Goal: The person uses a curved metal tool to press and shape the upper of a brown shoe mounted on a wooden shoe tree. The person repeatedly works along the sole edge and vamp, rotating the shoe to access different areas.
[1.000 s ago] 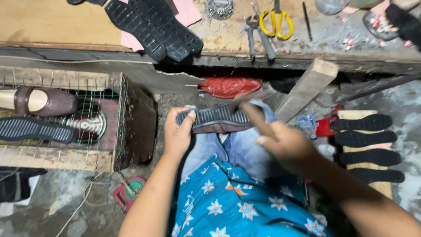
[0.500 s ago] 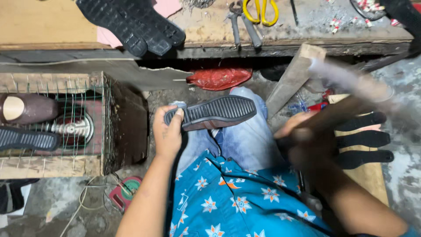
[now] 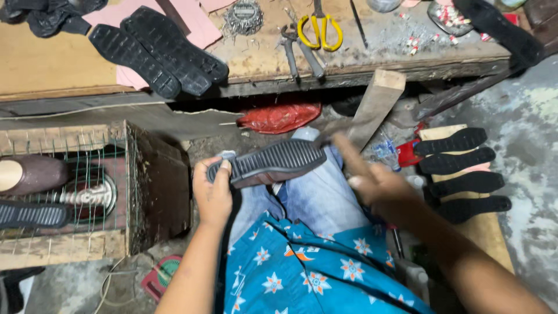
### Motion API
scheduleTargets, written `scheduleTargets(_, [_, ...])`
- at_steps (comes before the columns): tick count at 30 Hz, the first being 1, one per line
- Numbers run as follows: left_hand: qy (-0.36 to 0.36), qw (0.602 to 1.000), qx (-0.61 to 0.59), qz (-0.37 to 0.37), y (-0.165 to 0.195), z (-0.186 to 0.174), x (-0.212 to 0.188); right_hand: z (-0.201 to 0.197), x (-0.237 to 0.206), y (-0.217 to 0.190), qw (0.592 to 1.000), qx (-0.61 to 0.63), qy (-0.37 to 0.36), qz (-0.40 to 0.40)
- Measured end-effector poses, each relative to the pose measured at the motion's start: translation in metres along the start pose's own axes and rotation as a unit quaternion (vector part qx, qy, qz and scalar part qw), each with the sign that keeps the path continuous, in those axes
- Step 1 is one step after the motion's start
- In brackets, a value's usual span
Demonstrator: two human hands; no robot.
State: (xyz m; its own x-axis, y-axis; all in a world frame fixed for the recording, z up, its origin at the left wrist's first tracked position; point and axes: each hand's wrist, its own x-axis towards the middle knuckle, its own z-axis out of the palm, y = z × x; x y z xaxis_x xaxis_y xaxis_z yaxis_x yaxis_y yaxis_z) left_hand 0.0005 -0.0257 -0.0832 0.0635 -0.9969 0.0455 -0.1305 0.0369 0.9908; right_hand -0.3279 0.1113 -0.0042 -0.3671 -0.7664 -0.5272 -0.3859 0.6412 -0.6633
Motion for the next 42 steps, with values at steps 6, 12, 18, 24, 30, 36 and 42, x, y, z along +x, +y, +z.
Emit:
scheduleTargets(6, [0.002,0.999,-0.026,0.025,-0.003,0.0,0.002,-0.001,-0.009,0.011,0.998,0.053,-0.015,-0.023])
scheduleTargets(12, [0.008,1.0,-0.002,0.026,0.001,0.0,0.003,0.007,-0.014,0.02,0.991,0.008,0.096,-0.092])
scheduleTargets(18, [0.011,0.998,0.026,0.053,0.002,-0.003,0.003,0.013,-0.012,0.017,0.988,-0.083,-0.024,-0.131])
scheduleTargets(24, [0.011,0.999,0.004,0.029,0.005,-0.004,-0.001,0.043,-0.004,0.003,0.948,0.109,-0.063,-0.292])
scheduleTargets(30, [0.015,0.998,-0.007,0.063,0.005,-0.006,-0.004,0.017,-0.031,-0.076,0.931,-0.204,-0.023,-0.302])
scheduleTargets(36, [0.03,0.987,0.091,0.127,0.007,-0.009,-0.011,0.056,-0.057,-0.135,0.929,0.041,-0.142,-0.34])
scheduleTargets(42, [-0.098,0.983,0.085,0.127,0.029,-0.036,0.004,0.089,0.0,-0.053,0.959,-0.079,-0.12,-0.245])
